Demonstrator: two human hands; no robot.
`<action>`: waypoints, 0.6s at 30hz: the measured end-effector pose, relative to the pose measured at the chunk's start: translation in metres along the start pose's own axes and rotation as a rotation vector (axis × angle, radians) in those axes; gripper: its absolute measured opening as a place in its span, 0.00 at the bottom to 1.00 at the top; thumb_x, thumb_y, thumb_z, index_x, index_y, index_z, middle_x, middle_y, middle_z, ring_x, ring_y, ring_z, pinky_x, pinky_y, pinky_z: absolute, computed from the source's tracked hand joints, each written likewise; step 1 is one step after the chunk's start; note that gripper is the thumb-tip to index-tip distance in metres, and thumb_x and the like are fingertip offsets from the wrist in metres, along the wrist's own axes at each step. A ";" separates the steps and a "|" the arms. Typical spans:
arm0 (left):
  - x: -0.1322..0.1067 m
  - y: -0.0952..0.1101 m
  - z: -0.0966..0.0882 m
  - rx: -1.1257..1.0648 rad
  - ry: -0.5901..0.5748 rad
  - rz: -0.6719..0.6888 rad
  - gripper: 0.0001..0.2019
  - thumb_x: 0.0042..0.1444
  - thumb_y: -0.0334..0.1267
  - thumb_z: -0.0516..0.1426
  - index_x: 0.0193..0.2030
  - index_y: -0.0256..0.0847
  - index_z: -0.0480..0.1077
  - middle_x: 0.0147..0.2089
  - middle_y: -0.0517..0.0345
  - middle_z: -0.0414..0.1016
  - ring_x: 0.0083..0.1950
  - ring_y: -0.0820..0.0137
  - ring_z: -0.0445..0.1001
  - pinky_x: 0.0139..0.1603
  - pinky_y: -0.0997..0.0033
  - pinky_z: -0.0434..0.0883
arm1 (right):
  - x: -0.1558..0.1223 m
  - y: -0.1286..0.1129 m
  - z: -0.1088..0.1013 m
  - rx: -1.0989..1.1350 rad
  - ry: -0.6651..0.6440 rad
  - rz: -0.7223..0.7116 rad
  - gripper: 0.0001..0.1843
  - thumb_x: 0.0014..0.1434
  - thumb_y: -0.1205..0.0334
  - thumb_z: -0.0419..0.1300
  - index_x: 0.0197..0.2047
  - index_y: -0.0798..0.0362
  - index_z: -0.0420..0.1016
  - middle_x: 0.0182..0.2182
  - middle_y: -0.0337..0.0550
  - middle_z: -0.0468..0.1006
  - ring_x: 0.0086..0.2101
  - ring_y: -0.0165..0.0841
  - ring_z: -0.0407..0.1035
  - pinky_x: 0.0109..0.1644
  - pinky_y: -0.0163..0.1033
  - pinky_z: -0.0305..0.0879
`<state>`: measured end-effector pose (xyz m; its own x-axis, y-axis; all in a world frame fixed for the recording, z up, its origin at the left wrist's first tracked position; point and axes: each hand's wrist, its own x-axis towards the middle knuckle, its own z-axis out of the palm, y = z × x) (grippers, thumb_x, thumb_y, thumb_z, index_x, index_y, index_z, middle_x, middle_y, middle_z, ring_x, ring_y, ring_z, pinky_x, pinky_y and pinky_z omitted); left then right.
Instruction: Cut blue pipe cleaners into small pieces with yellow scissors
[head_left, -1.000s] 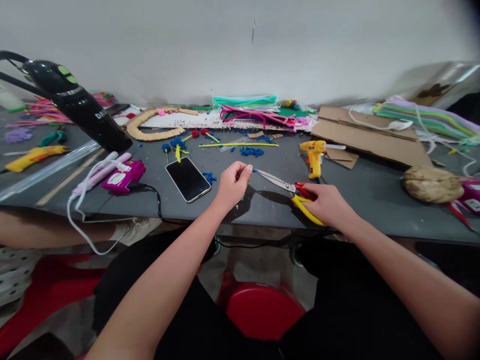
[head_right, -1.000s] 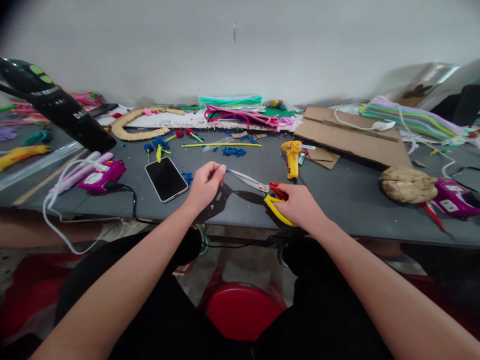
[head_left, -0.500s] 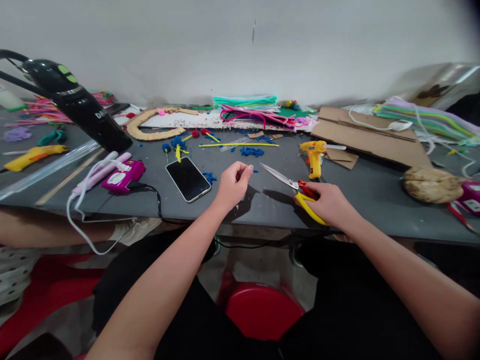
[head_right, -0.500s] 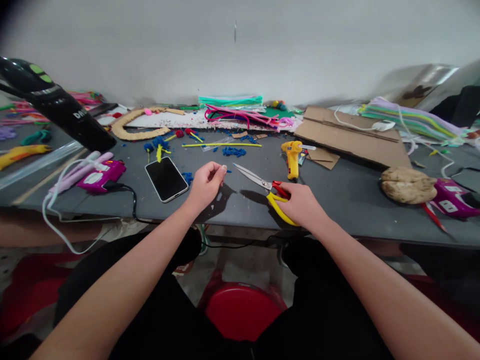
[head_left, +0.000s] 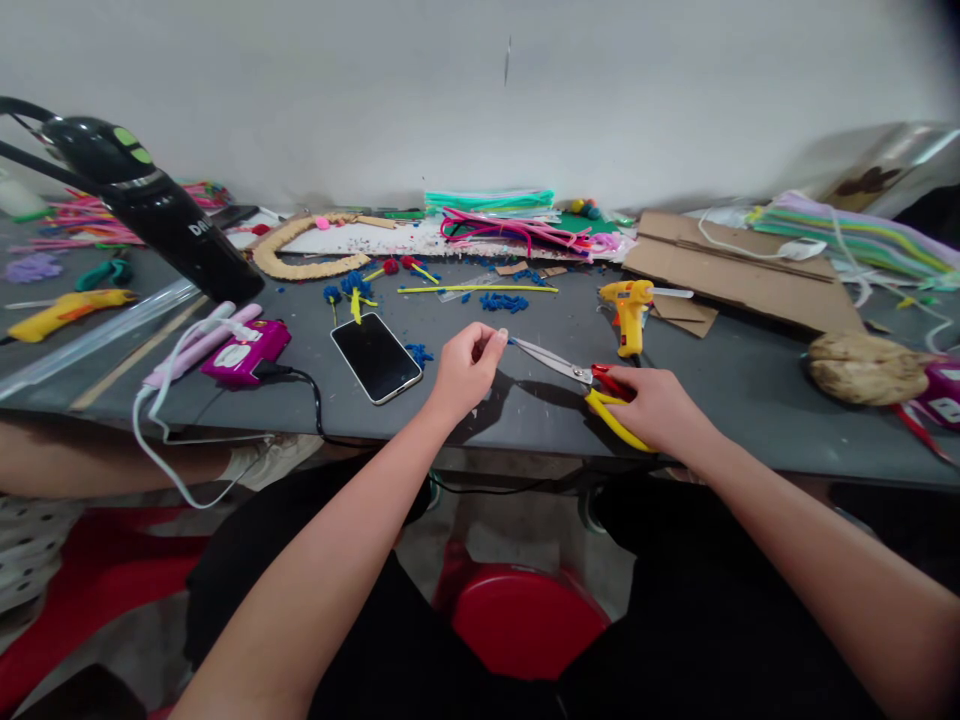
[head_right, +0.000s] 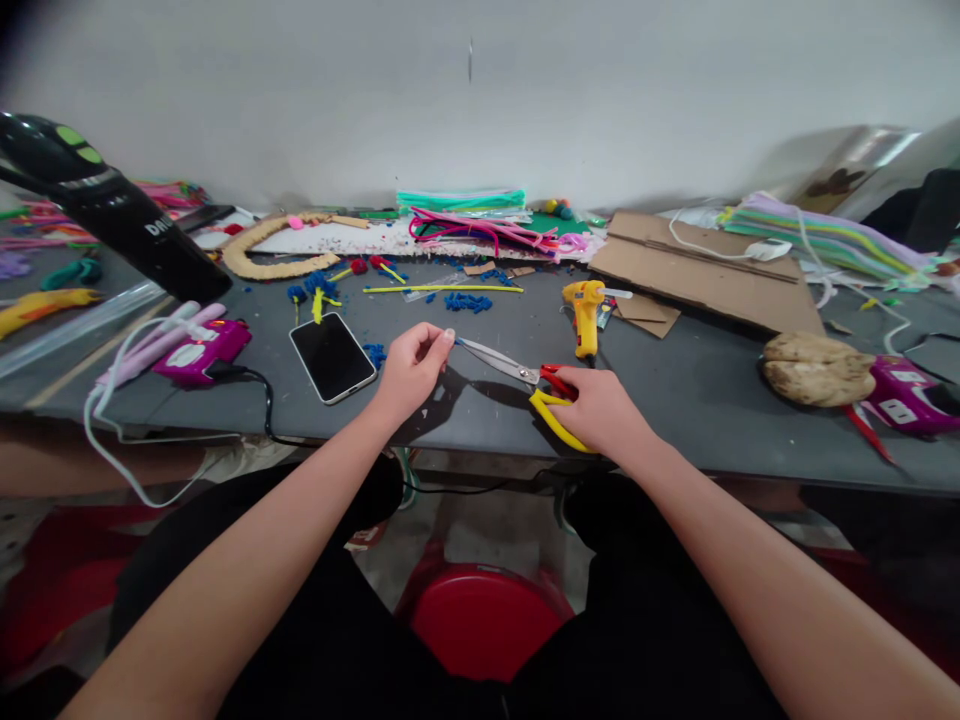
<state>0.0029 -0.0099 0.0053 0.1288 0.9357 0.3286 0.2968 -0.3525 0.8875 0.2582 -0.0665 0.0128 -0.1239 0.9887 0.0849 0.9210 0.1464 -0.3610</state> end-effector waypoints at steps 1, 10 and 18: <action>0.000 0.000 0.000 0.003 -0.002 0.003 0.16 0.62 0.48 0.54 0.28 0.39 0.65 0.22 0.62 0.63 0.24 0.75 0.62 0.27 0.73 0.59 | 0.000 0.001 0.000 -0.004 -0.001 0.002 0.10 0.50 0.54 0.59 0.25 0.53 0.69 0.21 0.39 0.70 0.23 0.29 0.57 0.29 0.36 0.52; 0.001 -0.001 0.001 -0.001 -0.006 0.003 0.16 0.62 0.48 0.54 0.29 0.39 0.65 0.23 0.61 0.64 0.24 0.75 0.63 0.27 0.72 0.59 | 0.001 0.000 -0.002 0.008 -0.005 0.034 0.11 0.51 0.55 0.59 0.25 0.53 0.70 0.21 0.39 0.70 0.24 0.29 0.58 0.28 0.36 0.52; 0.001 -0.001 0.000 -0.019 -0.011 -0.002 0.16 0.62 0.49 0.54 0.29 0.39 0.65 0.22 0.62 0.63 0.24 0.75 0.62 0.26 0.73 0.59 | -0.002 0.002 -0.004 0.001 -0.007 -0.015 0.13 0.53 0.52 0.59 0.25 0.53 0.68 0.21 0.38 0.70 0.24 0.29 0.56 0.29 0.36 0.52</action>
<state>0.0033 -0.0089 0.0048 0.1384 0.9359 0.3239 0.2794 -0.3506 0.8939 0.2611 -0.0681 0.0154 -0.1401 0.9866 0.0834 0.9187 0.1610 -0.3607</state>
